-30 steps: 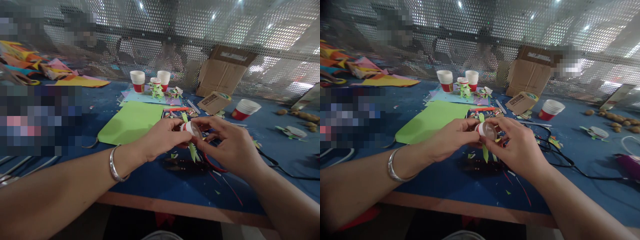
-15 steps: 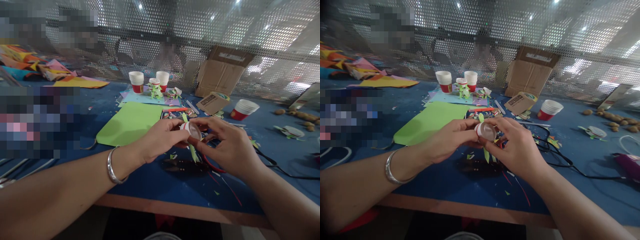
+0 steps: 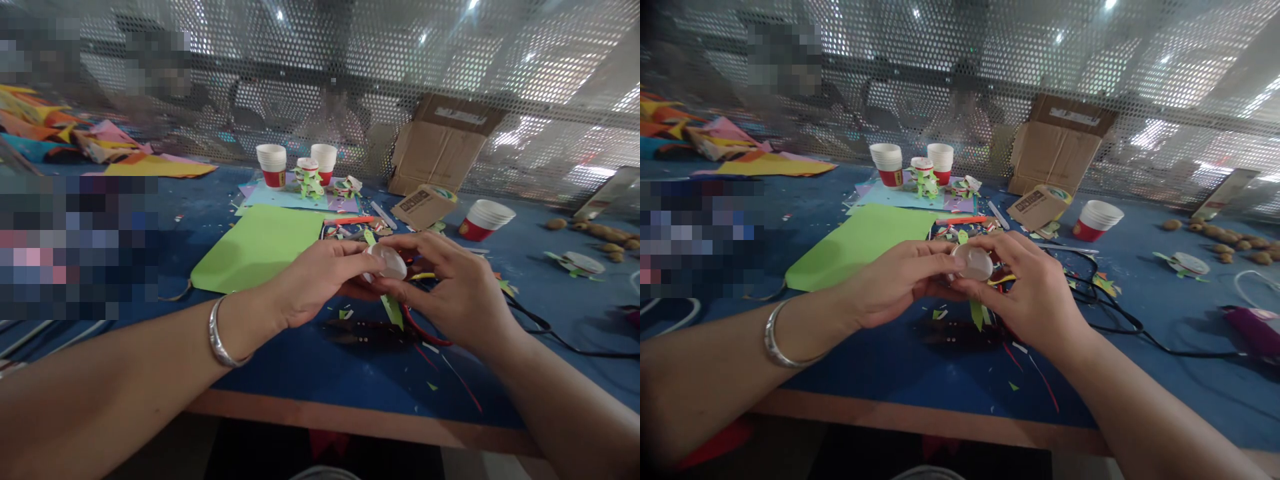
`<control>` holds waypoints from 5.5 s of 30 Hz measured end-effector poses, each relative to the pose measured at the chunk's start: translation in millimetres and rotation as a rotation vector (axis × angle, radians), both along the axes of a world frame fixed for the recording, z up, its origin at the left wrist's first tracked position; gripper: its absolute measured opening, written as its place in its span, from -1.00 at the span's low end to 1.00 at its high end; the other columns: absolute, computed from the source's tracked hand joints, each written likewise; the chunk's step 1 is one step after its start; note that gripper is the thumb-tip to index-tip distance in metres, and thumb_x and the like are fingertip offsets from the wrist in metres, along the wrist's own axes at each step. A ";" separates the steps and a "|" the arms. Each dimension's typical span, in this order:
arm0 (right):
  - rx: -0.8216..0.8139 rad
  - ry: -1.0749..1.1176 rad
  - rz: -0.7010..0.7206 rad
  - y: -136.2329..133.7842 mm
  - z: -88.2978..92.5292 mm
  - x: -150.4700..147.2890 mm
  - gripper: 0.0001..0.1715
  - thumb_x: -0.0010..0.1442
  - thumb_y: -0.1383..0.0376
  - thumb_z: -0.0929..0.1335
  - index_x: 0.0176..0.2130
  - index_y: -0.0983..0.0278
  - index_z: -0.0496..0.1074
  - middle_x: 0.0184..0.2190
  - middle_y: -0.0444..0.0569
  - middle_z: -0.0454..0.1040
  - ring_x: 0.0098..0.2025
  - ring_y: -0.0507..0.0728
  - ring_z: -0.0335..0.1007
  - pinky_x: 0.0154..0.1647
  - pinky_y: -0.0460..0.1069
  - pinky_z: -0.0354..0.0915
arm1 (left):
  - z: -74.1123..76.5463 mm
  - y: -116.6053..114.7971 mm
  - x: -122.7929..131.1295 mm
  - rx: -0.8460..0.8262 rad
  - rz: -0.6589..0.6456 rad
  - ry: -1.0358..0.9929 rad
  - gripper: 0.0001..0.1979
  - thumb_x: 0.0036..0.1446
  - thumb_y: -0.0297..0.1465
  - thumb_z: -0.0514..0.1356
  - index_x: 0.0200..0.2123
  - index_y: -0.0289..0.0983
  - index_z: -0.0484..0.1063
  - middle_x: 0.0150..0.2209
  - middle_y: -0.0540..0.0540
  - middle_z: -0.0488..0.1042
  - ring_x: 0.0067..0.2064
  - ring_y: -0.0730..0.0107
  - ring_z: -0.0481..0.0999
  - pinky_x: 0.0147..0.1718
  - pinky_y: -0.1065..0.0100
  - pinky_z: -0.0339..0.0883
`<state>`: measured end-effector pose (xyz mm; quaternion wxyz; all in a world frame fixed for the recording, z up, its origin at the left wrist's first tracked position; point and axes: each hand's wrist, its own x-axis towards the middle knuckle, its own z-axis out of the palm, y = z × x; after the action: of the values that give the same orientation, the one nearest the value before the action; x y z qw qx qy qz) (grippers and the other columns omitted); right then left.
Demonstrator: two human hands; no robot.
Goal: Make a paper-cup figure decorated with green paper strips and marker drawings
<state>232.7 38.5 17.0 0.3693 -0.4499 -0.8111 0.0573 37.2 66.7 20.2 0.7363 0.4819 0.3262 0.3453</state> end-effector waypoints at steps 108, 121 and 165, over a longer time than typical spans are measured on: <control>0.318 0.136 0.140 -11.4 3.1 -4.3 -0.84 0.21 0.35 0.53 -0.24 0.26 0.49 -0.28 -0.03 0.55 -0.24 0.06 0.51 -0.23 -0.05 0.44 | 7.7 15.8 -29.0 0.188 -0.342 -0.061 -0.79 0.09 -0.50 0.42 -0.26 -0.30 0.45 -0.27 0.06 0.51 -0.24 0.59 0.47 -0.24 0.55 0.33; 0.447 0.021 0.081 -23.9 6.6 -2.7 -0.75 0.22 0.42 0.51 -0.13 0.17 0.49 -0.26 0.00 0.61 -0.29 0.11 0.56 -0.26 0.04 0.46 | 8.8 6.0 -24.4 0.142 -0.306 -0.121 -0.76 0.07 -0.52 0.41 -0.29 -0.28 0.39 -0.29 0.03 0.47 -0.25 0.51 0.44 -0.24 0.46 0.30; 0.202 0.144 0.020 -3.7 -3.9 2.5 -0.87 0.25 0.35 0.48 -0.25 0.19 0.44 -0.34 -0.10 0.48 -0.32 0.08 0.46 -0.35 -0.03 0.38 | 3.4 -5.6 -16.6 0.642 -0.095 0.265 -0.68 0.27 -0.12 0.28 -0.11 -0.23 0.62 -0.18 -0.07 0.58 -0.13 0.25 0.48 -0.15 0.34 0.32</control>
<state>235.3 34.8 13.1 0.4696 -0.3971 -0.7884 0.0112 20.7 61.0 23.6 0.5137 0.7441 0.2710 0.3301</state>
